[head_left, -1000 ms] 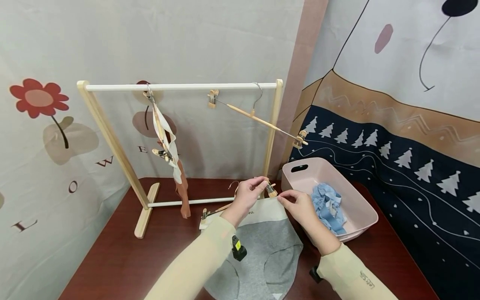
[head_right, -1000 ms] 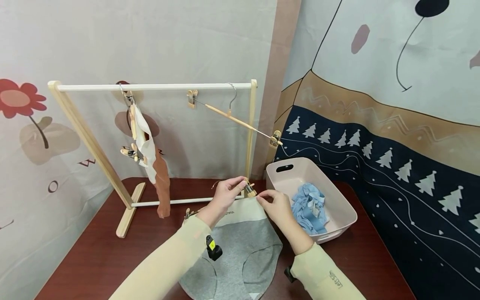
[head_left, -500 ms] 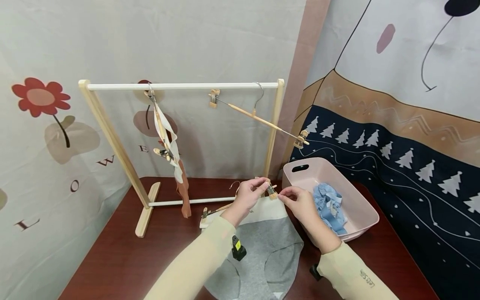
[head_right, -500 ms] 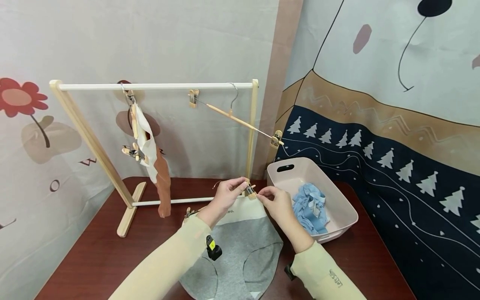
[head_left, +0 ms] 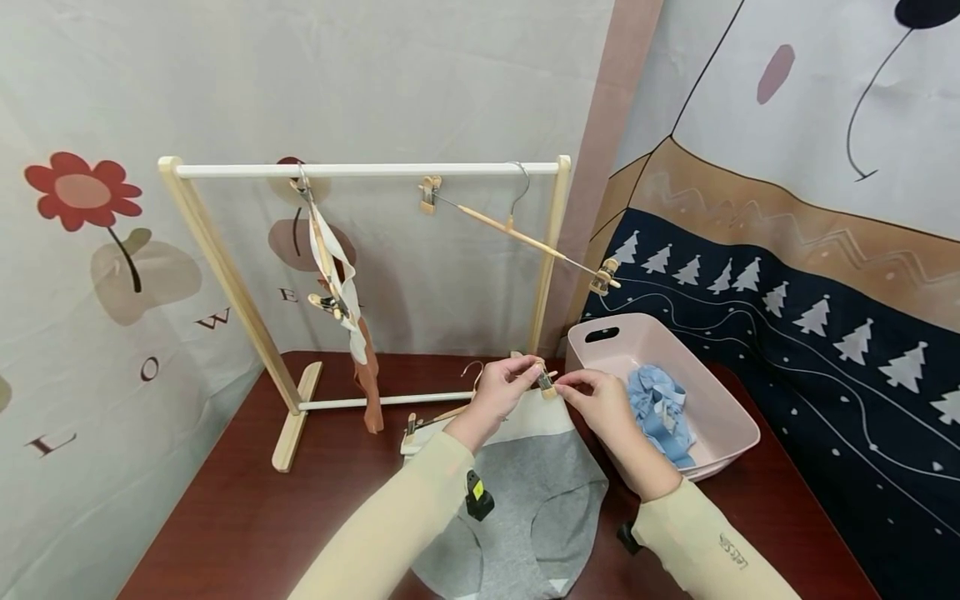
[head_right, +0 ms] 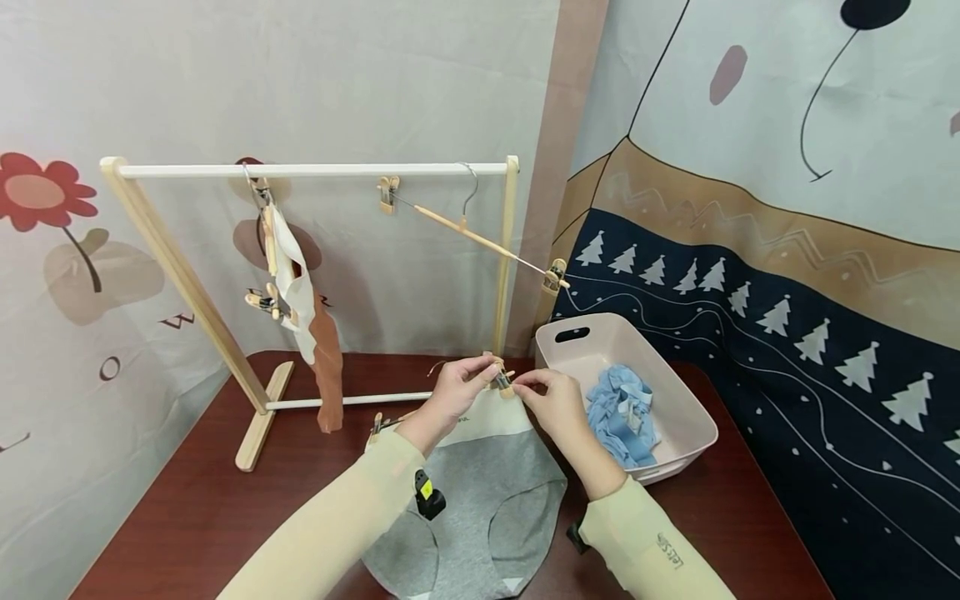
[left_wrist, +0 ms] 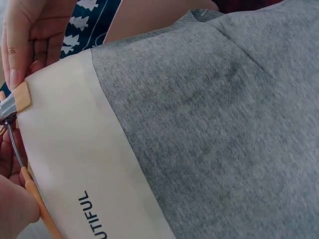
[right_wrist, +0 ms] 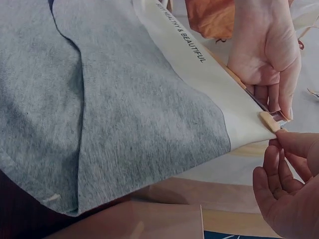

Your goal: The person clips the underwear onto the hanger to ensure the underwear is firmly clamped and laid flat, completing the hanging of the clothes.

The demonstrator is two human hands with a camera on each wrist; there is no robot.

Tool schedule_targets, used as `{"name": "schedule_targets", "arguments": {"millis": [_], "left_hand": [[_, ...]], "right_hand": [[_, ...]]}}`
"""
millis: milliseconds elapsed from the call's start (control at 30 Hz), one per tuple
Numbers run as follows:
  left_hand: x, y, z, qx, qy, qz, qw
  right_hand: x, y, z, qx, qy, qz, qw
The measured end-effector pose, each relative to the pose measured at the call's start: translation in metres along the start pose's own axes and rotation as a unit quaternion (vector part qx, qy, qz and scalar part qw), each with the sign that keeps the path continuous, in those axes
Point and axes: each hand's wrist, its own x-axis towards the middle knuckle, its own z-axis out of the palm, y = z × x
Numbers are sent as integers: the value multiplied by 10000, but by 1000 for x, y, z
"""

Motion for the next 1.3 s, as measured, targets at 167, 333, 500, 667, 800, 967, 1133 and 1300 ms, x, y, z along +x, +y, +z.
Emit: {"name": "schedule_targets", "arguments": {"millis": [167, 333, 500, 667, 800, 967, 1133, 1300], "left_hand": [[5, -9, -2, 135, -279, -116, 9995], [7, -14, -5, 445, -504, -85, 9977], [4, -21, -5, 1072, -360, 353, 9930], [-12, -30, -13, 1476, -172, 932, 9845], [-35, -33, -28, 1948, -593, 1290, 9705], [-69, -29, -63, 2285, -2142, 946, 9450], [-92, -21, -120, 2009, -3509, 585, 9128], [-103, -5, -193, 1799, -3358, -147, 9245]], "right_hand": [[1, 4, 1, -25, -110, 83, 9999], [0, 9, 5, 57, -254, 255, 9993], [1, 17, 11, -113, -343, 342, 9988], [-2, 29, 16, -292, -341, 411, 9981], [-5, 38, 19, -445, -275, 494, 9974], [-10, 44, 26, -677, -182, 402, 9967], [-16, 55, 39, -698, -357, 756, 9941], [-19, 67, 47, -764, -568, 953, 9909]]}}
